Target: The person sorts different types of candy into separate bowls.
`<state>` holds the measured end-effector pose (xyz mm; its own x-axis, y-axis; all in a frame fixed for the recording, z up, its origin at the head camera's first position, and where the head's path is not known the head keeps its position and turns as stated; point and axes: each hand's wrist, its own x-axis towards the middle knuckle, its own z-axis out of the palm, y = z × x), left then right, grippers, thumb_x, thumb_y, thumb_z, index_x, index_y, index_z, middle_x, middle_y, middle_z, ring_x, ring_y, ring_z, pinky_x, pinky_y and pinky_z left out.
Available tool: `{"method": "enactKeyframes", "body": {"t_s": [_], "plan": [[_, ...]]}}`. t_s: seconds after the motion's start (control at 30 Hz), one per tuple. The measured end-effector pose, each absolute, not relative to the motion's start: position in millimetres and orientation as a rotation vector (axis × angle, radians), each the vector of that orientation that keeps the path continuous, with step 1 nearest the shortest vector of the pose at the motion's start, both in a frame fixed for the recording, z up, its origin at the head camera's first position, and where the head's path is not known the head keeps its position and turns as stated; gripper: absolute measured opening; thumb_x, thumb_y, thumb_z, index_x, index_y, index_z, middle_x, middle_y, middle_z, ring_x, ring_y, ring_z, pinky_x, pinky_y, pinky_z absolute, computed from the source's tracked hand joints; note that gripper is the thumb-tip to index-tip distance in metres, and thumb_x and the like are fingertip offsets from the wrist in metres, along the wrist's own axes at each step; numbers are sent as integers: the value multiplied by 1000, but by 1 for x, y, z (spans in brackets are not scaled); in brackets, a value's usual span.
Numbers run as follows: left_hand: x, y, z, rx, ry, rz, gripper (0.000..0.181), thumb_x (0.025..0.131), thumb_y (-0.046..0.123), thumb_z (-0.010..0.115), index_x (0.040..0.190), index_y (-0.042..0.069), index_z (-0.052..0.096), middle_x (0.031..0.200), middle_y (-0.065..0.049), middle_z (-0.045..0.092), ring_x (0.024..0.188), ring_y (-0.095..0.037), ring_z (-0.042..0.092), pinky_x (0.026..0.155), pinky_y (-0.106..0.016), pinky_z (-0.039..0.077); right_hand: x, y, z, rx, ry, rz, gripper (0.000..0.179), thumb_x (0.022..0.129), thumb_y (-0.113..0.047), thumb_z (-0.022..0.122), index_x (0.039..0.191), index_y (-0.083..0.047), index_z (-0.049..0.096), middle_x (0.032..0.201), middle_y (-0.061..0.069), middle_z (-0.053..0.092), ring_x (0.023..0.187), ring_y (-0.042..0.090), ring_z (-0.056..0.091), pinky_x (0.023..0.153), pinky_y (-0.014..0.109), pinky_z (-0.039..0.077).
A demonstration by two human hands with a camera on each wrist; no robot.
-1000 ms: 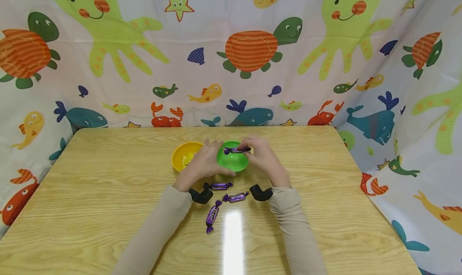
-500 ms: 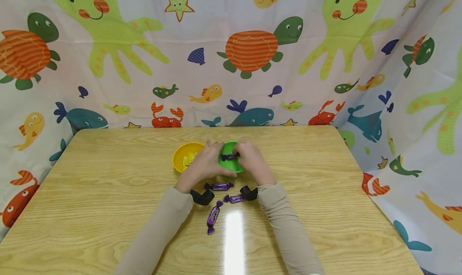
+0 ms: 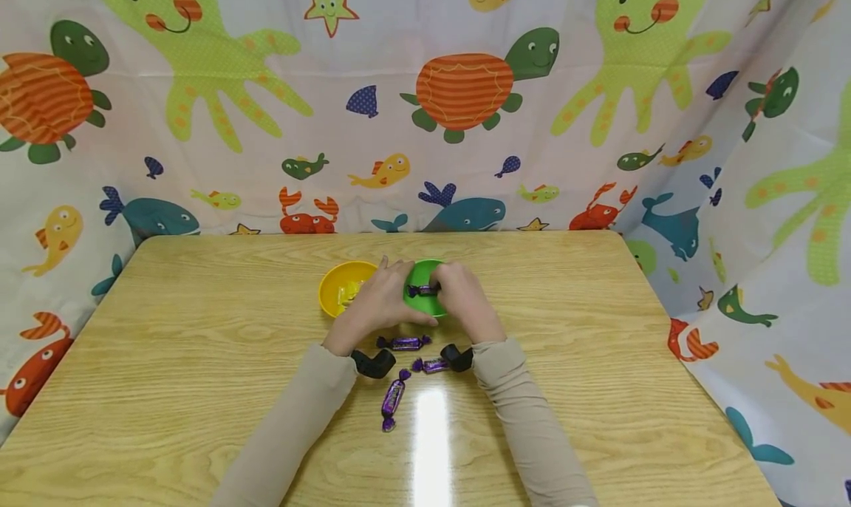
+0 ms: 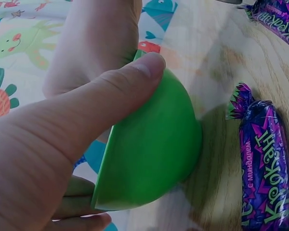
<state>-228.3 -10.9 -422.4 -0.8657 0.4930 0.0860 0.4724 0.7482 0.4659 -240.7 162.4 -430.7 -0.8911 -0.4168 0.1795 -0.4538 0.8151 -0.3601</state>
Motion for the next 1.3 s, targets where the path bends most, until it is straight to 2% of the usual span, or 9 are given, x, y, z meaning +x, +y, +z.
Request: {"method": "enactKeyframes", "body": {"t_s": [0.33, 0.47, 0.6, 0.77, 0.9, 1.03, 1.17, 1.3], "plan": [[-227, -9, -423, 775, 2927, 687, 101, 68, 61, 84, 138, -2, 49, 130, -16, 58, 124, -29, 52, 122, -44, 5, -239, 164, -428, 739, -2908, 631, 21, 78, 17, 66, 86, 2, 77, 87, 13, 70, 85, 26, 66, 74, 37, 56], [-228, -8, -424, 777, 2934, 676, 103, 69, 62, 83, 141, -3, 47, 138, -21, 53, 134, -34, 44, 122, -45, 6, -239, 165, -427, 756, -2913, 634, 19, 79, 17, 67, 86, 1, 77, 86, 12, 68, 81, 23, 63, 71, 35, 55], [-228, -7, -424, 766, 2942, 646, 107, 70, 64, 81, 144, -3, 44, 146, -24, 45, 142, -36, 33, 122, -45, 6, -238, 166, -423, 761, -2917, 650, 17, 81, 13, 69, 90, 2, 77, 90, 13, 69, 86, 25, 65, 76, 38, 56], [-228, -7, -426, 767, 2950, 633, 109, 70, 65, 81, 145, -4, 43, 147, -26, 43, 144, -38, 30, 122, -45, 7, -231, 168, -415, 780, -2867, 774, 17, 81, 10, 71, 97, 4, 75, 97, 15, 70, 94, 31, 66, 85, 44, 56], [-227, -7, -427, 781, 2959, 631, 108, 70, 66, 80, 144, -5, 44, 146, -26, 45, 143, -38, 31, 122, -45, 7, -223, 171, -408, 780, -2770, 851, 12, 85, 4, 71, 96, 3, 75, 95, 13, 71, 88, 28, 67, 81, 42, 56], [-227, -7, -427, 789, 2968, 650, 107, 69, 64, 81, 143, -5, 45, 142, -24, 50, 139, -36, 39, 122, -46, 7, -213, 173, -402, 784, -2657, 900, 6, 89, -3, 72, 92, -1, 76, 90, 9, 71, 82, 23, 67, 76, 38, 57], [-226, -7, -427, 794, 2970, 660, 105, 69, 63, 82, 141, -5, 47, 137, -20, 54, 132, -32, 47, 121, -47, 8, -203, 174, -397, 856, -2545, 965, 3, 86, 0, 75, 88, -1, 76, 84, 6, 70, 76, 19, 66, 70, 36, 57], [-226, -7, -427, 794, 2969, 656, 106, 69, 63, 82, 142, -5, 47, 139, -20, 54, 133, -33, 46, 121, -47, 7, -192, 173, -393, 937, -2484, 993, 5, 83, 1, 78, 88, -1, 76, 82, 4, 70, 74, 16, 65, 68, 34, 57]]}}
